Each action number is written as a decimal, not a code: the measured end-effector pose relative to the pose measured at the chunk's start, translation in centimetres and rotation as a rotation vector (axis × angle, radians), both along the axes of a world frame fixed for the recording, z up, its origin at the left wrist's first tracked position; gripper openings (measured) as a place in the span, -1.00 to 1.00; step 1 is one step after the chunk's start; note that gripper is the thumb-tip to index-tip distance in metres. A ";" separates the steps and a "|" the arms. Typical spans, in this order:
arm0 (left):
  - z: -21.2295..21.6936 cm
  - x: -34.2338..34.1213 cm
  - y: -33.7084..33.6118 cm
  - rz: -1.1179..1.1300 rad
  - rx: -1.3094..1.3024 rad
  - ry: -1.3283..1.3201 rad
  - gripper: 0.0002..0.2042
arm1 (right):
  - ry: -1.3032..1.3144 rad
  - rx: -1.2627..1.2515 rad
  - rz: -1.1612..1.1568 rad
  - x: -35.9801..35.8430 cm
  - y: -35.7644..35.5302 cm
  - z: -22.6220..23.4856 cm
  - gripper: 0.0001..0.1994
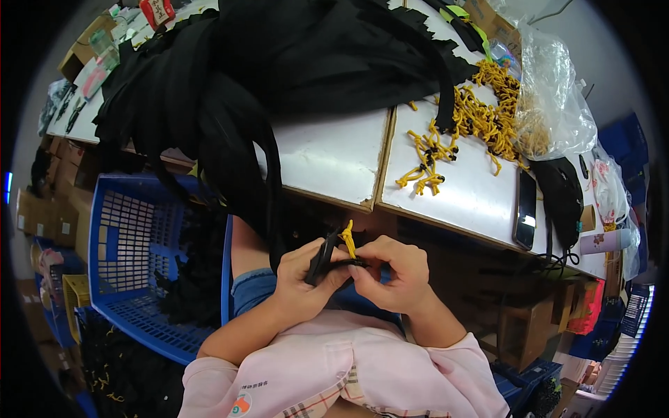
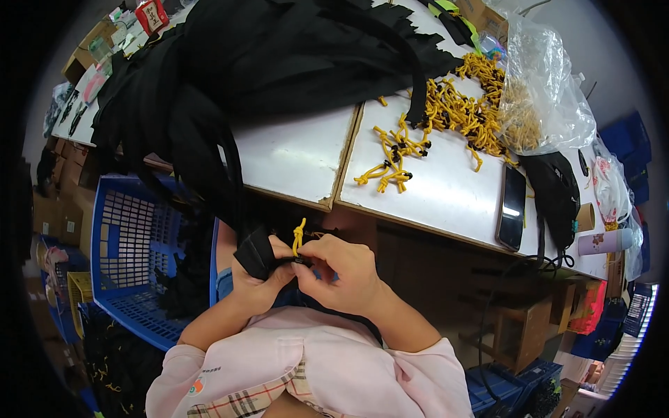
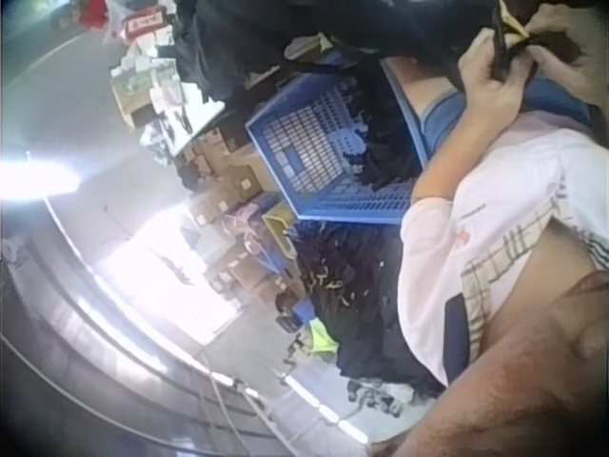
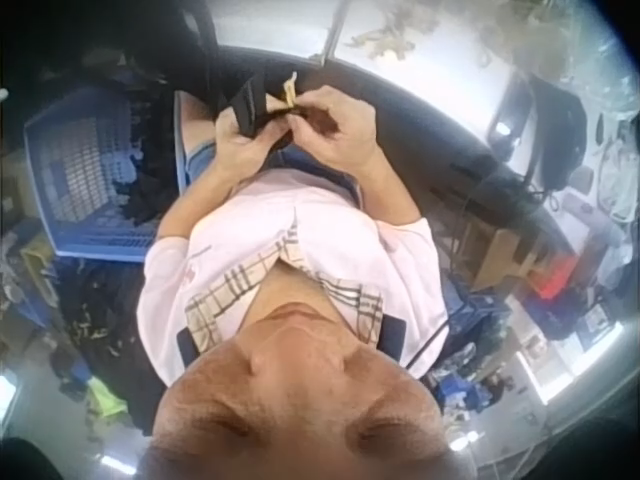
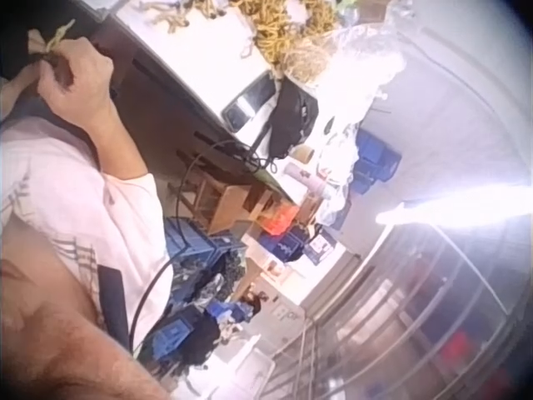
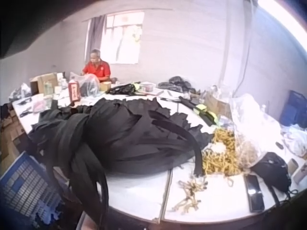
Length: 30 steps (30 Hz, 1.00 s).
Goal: Attaching yellow cord locks or toggles to black fabric straps at a workbench.
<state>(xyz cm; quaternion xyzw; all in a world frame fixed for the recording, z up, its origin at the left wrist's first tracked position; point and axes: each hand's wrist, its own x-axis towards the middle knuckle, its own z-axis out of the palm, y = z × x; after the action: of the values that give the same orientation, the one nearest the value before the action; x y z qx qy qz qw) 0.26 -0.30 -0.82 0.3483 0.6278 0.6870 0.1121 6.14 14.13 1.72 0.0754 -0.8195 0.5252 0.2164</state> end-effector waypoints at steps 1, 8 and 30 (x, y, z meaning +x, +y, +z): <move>0.0 0.1 0.0 -0.002 -0.002 -0.002 -0.88 | -0.002 -0.002 -0.002 0.0 -0.1 -0.1 -0.83; 0.1 0.8 0.2 0.003 -0.072 -0.432 -0.85 | 0.245 0.404 -0.182 -0.3 -0.7 -0.4 -0.81; 2.5 -0.2 -1.1 0.065 -0.056 -0.551 -0.74 | -0.236 0.098 0.415 0.5 -1.3 -2.1 -0.75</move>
<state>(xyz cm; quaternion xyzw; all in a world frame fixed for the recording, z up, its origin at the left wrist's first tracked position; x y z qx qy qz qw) 0.09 -1.38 1.63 0.1247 0.6034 0.7413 0.2661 6.61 12.81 -0.39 0.1907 -0.8305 0.5234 0.0025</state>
